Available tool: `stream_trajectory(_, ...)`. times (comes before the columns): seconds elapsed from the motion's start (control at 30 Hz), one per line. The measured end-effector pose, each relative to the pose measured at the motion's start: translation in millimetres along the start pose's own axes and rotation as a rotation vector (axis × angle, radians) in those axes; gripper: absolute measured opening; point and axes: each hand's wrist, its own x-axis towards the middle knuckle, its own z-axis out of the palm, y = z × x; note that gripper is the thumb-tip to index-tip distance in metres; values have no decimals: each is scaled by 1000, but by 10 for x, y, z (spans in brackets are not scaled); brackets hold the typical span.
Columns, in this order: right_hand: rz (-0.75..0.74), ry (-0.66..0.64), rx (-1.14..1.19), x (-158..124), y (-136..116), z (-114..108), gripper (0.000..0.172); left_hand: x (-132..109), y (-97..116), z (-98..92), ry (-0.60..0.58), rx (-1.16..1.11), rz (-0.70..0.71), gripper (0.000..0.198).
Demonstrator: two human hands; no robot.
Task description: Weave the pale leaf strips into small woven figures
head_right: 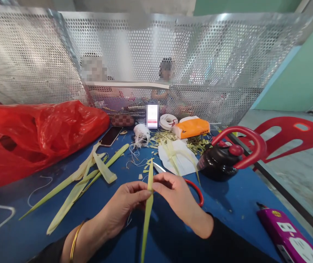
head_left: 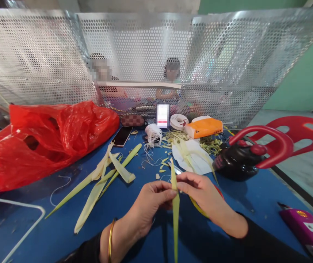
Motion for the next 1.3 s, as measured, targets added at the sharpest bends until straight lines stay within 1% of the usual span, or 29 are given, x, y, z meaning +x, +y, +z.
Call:
stream_trajectory(0.03, 62, -18, 97, -25, -3, 55, 14, 0, -11, 8, 1, 27, 9, 20)
stream_trajectory(0.1, 140, -7, 243, -52, 3, 116, 14, 4, -18, 15, 7, 69, 7, 19)
stream_trajectory(0.23, 200, 1, 410, -51, 18, 101, 19, 30, 3, 5, 8, 92, 13, 21)
stream_trajectory(0.4, 282, -139, 526, -37, 20, 66, 18, 46, 16, 8, -3, 77, 47, 21)
stream_trajectory(0.43, 288, -149, 532, -35, 22, 64, 17, 43, 15, 13, 0, 79, 49, 21)
stream_trajectory(0.53, 279, -123, 499, -31, 25, 59, 15, 28, 14, 21, 17, 95, 50, 23)
stream_trajectory(0.6, 253, -105, 425, -33, 18, 54, 16, 20, 12, 20, 19, 101, 42, 26)
stream_trajectory(0.73, 225, -145, 266, -44, -6, 62, 20, 26, -7, 13, 33, 110, 41, 26)
stream_trajectory(0.93, 218, -155, 270, -39, -7, 83, 16, 52, -52, 16, 42, 75, 27, 26)
stream_trajectory(1.1, 199, -129, 235, -41, -10, 81, 14, 43, -46, 31, 7, 46, 19, 25)
stream_trajectory(1.3, 197, -112, 85, -54, 14, 96, 15, 40, -55, 56, 84, 102, 22, 24)
